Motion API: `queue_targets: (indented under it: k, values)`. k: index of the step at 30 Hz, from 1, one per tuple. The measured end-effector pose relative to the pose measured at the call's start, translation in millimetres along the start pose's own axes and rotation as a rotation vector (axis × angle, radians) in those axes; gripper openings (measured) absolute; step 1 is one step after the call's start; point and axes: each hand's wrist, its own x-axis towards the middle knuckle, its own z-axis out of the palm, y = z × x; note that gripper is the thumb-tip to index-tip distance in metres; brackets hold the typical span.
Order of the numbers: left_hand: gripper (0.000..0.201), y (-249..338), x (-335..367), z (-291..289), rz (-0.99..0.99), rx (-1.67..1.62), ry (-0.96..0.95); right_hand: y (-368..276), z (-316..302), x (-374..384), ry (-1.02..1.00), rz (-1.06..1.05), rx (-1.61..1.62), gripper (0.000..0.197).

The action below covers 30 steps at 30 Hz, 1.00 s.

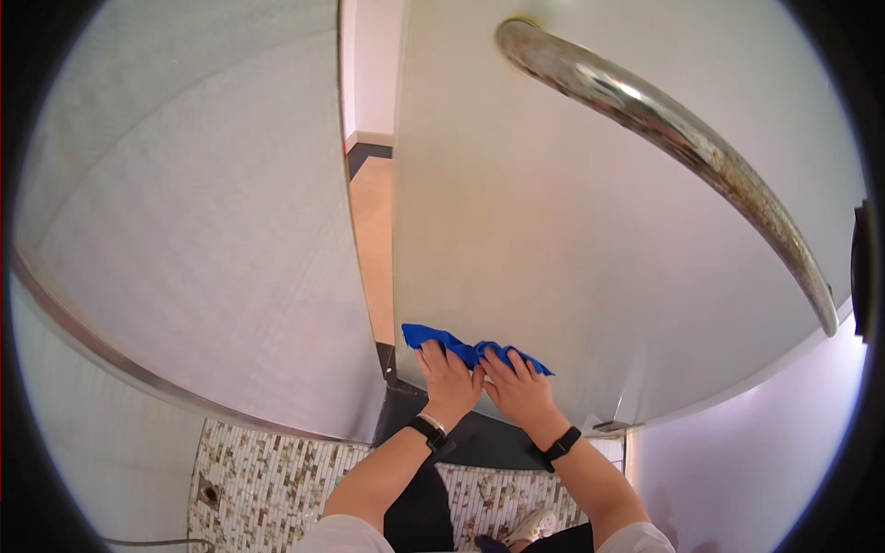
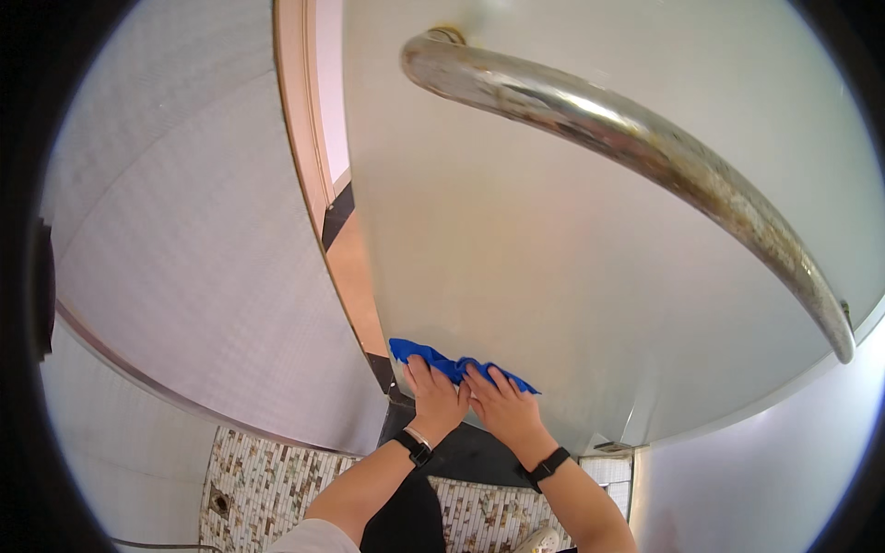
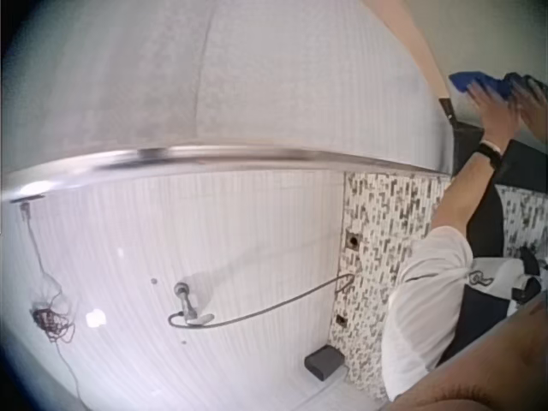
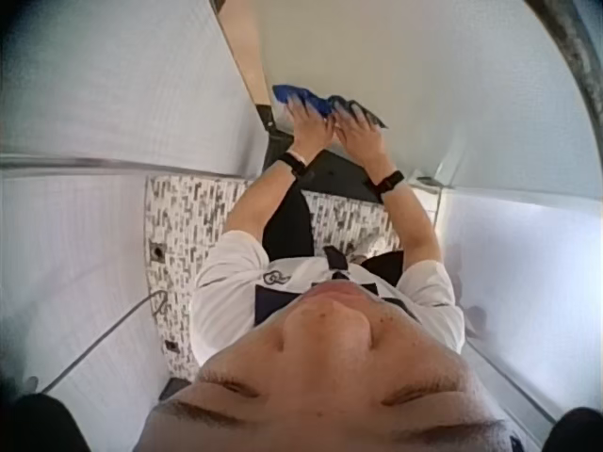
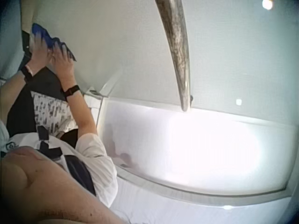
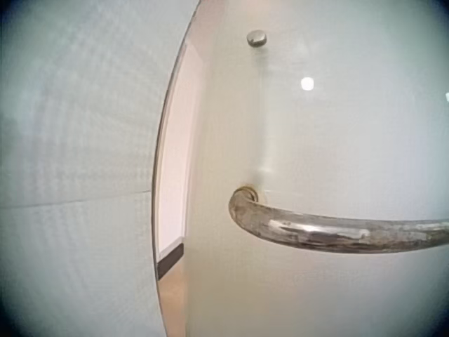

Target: Using a blue cloth to wipe down the glass door and metal handle of a shower enclosure.

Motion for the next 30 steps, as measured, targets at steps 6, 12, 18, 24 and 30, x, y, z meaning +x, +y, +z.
queue_targets:
  k: [6,12,18,24,30]
  values:
    - [0.078,46.0,62.1,-37.7,0.195,-0.281,0.284,19.7,-31.9,-2.4,0.213,0.247,0.024,0.045]
    - [0.071,108.7,117.9,-82.4,0.274,-0.106,0.445,64.3,-102.8,58.0,0.526,0.530,0.021,0.049]
    - [0.070,79.8,49.4,7.7,0.238,-0.056,0.287,47.2,-30.2,-12.1,0.217,0.421,-0.215,0.042]
    - [0.073,59.2,-0.7,48.9,0.296,0.042,0.111,57.4,8.4,-89.6,0.129,0.194,-0.153,0.045]
    - [0.063,132.9,54.7,-27.0,0.326,-0.075,0.316,97.9,-80.7,-27.5,0.464,0.550,-0.082,0.062]
